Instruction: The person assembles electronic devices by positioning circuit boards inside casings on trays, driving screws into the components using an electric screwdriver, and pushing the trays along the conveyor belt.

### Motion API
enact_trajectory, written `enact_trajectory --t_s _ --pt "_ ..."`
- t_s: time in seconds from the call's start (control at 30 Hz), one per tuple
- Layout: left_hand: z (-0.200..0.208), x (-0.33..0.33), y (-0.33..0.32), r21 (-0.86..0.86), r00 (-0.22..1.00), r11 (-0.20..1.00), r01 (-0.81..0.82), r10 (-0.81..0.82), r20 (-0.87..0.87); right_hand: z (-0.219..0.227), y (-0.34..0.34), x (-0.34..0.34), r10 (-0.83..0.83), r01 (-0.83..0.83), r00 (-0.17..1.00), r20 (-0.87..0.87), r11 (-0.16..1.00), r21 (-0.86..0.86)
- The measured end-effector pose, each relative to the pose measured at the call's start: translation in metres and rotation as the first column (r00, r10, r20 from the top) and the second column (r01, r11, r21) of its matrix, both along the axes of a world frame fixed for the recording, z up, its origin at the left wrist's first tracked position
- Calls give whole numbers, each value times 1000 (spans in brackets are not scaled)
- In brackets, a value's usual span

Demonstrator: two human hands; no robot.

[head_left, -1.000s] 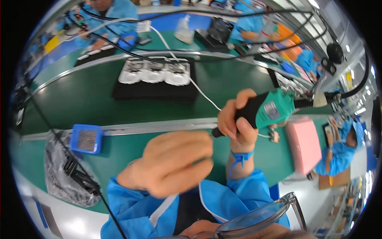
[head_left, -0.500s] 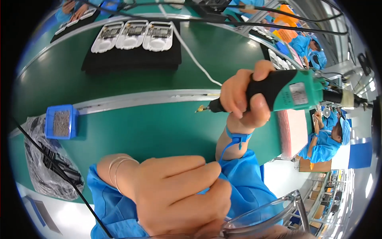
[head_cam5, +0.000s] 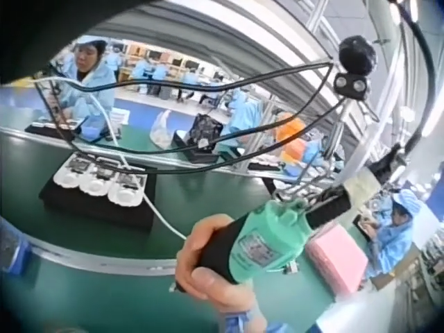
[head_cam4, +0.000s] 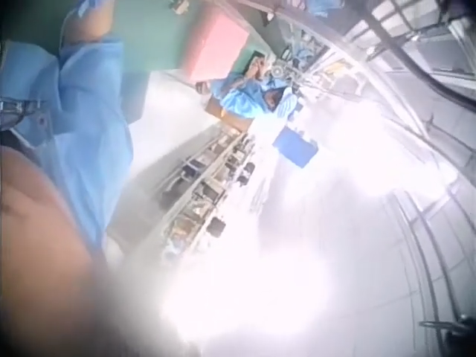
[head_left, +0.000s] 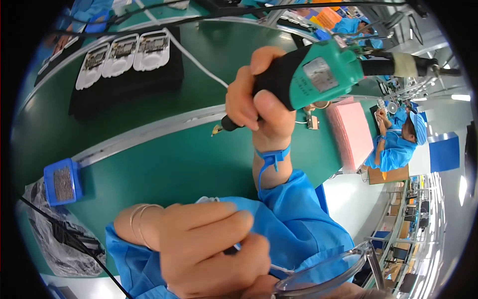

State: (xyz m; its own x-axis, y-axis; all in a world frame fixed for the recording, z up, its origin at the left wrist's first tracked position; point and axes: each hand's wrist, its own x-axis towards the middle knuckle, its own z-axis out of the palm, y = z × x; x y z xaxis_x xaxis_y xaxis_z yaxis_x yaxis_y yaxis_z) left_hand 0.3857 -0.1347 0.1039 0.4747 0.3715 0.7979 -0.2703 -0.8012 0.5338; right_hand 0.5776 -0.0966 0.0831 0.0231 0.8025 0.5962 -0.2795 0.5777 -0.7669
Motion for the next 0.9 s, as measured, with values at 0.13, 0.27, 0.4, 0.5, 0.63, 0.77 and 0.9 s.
enact_trajectory --t_s 0.13,0.27,0.4,0.5,0.63,0.77,0.9 --pt "-2 15 3 88 990 991 -96 86 108 -1 3 6 17 -17 1000 25 1000 -2" --pt "-12 17 5 -12 972 984 180 -176 153 -2 1 1 -12 12 1000 -6 999 -45" --pt "-22 16 15 -14 870 883 469 -459 180 -3 -3 3 1 -3 1000 -18 996 -91" --pt "-9 22 5 -20 924 931 364 -358 134 -1 -8 6 -28 25 999 -32 997 -77" --pt "-5 36 -4 30 986 996 83 -86 140 3 -10 16 -32 33 999 25 999 -37" --pt "2 42 -8 79 972 978 -193 180 154 0 -9 21 48 -56 994 -96 995 -85" --pt "-15 33 11 150 944 971 187 -220 247 4 -11 27 57 -65 993 -106 995 -73"
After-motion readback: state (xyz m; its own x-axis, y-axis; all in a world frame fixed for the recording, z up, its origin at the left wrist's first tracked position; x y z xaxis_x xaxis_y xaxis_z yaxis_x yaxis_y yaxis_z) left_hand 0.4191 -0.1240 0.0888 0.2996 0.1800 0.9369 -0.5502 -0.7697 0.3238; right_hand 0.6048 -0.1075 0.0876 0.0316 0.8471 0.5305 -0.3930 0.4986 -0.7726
